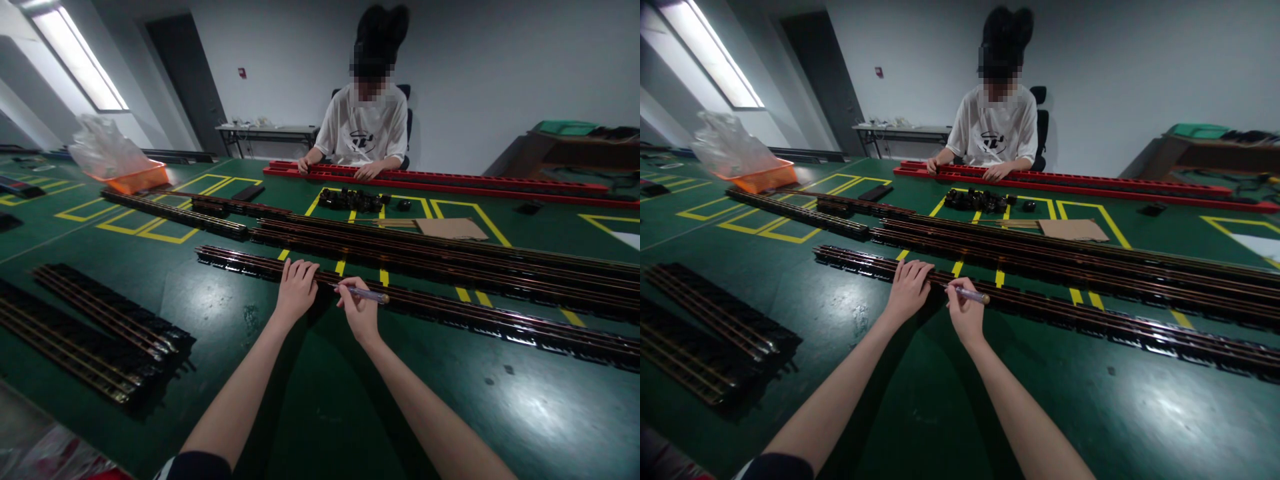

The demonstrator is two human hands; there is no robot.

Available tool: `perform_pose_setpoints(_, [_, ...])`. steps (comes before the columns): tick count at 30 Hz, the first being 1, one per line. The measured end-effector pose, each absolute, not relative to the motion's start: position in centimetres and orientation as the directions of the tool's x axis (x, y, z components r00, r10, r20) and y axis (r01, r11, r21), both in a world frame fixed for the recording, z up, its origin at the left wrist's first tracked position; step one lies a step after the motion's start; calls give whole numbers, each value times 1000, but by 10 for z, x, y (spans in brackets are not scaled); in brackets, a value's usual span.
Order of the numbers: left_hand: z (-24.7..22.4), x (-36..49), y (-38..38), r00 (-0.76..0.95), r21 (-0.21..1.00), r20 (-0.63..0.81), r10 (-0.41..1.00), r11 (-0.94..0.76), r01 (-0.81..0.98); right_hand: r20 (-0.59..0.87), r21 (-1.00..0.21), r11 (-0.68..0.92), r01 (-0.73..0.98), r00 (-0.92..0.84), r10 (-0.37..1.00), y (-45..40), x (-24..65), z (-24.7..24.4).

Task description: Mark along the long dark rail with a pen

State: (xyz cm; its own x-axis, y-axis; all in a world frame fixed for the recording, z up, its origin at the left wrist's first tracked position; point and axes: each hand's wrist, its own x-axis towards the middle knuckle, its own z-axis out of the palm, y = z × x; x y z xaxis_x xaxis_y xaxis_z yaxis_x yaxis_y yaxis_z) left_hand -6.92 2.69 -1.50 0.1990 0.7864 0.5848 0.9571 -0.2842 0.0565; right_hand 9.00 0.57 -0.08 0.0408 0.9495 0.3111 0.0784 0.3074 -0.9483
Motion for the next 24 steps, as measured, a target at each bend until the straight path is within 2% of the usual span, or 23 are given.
perform_pose_setpoints(7, [-15, -70, 26, 216, 40, 573, 791, -291, 956, 308, -949, 300, 97, 95, 947, 5, 91, 0])
perform_pose_setpoints(14, [-14, -69, 26, 213, 50, 576, 789, -294, 954, 315, -947, 312, 72, 41, 948, 6, 91, -1])
perform_pose_setpoints(24, [-12, -70, 25, 209, 38, 567, 797, -278, 960, 315, -947, 309, 88, 52, 948, 5, 91, 1])
